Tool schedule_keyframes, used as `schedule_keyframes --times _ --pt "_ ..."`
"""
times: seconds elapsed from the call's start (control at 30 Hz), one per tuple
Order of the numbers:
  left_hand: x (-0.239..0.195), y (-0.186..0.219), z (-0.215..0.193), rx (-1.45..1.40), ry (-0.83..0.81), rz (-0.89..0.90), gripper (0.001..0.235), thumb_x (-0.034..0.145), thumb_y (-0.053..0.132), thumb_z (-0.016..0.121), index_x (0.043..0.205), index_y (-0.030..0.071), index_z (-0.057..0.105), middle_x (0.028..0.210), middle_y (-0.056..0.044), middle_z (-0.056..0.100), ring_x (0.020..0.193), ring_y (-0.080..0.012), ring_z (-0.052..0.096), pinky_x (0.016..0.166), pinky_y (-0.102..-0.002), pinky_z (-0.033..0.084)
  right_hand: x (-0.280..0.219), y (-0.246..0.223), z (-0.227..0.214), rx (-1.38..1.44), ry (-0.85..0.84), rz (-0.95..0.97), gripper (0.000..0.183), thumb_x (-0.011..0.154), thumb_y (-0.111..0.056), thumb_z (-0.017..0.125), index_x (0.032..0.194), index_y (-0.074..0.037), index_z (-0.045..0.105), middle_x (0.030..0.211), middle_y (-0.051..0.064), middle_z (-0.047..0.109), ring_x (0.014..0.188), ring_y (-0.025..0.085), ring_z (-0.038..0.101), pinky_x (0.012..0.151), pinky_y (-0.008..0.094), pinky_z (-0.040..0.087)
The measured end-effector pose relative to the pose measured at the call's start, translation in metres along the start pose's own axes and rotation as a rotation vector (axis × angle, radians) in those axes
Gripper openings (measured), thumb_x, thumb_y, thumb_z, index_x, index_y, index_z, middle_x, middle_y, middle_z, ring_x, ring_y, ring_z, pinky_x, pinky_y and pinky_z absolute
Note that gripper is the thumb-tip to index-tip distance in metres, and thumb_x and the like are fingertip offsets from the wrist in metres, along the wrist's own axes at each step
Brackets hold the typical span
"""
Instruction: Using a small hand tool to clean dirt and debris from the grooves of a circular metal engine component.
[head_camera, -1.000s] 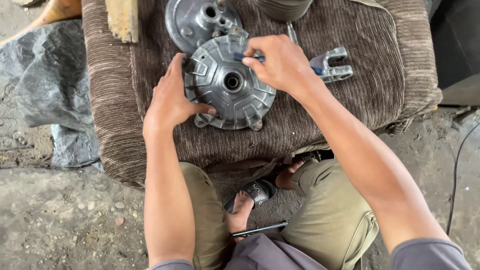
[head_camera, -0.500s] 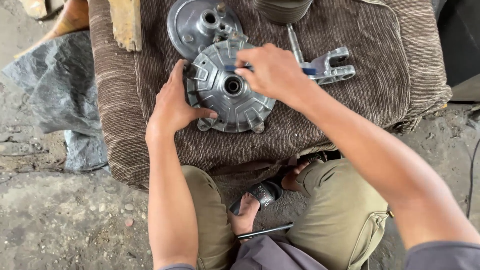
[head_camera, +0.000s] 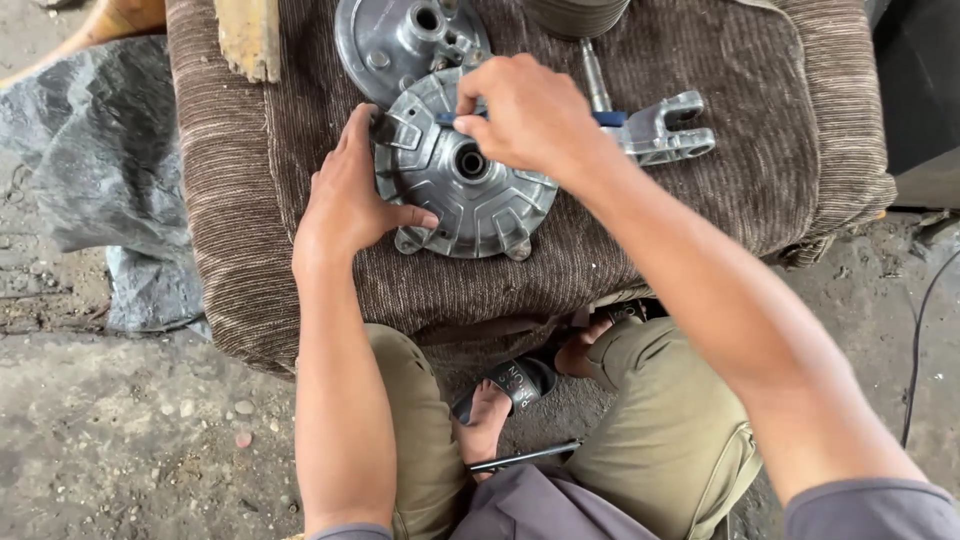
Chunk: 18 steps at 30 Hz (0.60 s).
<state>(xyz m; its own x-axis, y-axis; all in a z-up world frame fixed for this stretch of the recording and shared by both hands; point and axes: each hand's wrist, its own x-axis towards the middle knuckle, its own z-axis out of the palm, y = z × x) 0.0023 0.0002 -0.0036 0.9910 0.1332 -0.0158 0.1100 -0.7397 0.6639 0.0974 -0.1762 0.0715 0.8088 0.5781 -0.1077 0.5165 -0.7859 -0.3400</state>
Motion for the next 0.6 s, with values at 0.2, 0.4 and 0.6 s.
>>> schedule_keyframes --times 0.2,0.4,0.6 --pt "0.002 -0.006 0.001 -0.016 0.006 0.025 0.132 0.052 0.034 0.103 0.153 0.006 0.023 0.156 -0.018 0.044 0.137 -0.0443 0.045 0.105 -0.057 0.038 0.002 0.019 0.015 0.103 0.115 -0.115 0.013 0.094 -0.024 0.069 0.091 -0.012 0.071 0.118 0.012 0.072 0.111 0.035 0.065 0.078 0.06 0.051" --pt "-0.003 0.007 -0.005 -0.029 -0.03 -0.043 0.135 0.054 0.032 0.102 0.157 0.005 0.018 0.159 -0.018 0.039 0.142 -0.0434 0.039 0.111 -0.061 0.033 -0.033 0.036 -0.011 0.124 -0.004 0.046 0.016 0.097 -0.024 0.067 0.095 -0.009 0.071 0.134 0.018 0.065 0.122 0.039 0.061 0.097 0.064 0.049" --pt "-0.001 0.011 -0.006 -0.006 -0.054 -0.108 0.14 0.056 0.032 0.103 0.16 0.005 0.013 0.167 -0.015 0.027 0.148 -0.0418 0.03 0.114 -0.06 0.029 -0.028 0.06 0.006 0.066 0.08 -0.066 0.015 0.096 -0.023 0.07 0.098 -0.008 0.072 0.104 0.014 0.075 0.089 0.029 0.074 0.08 0.057 0.057"
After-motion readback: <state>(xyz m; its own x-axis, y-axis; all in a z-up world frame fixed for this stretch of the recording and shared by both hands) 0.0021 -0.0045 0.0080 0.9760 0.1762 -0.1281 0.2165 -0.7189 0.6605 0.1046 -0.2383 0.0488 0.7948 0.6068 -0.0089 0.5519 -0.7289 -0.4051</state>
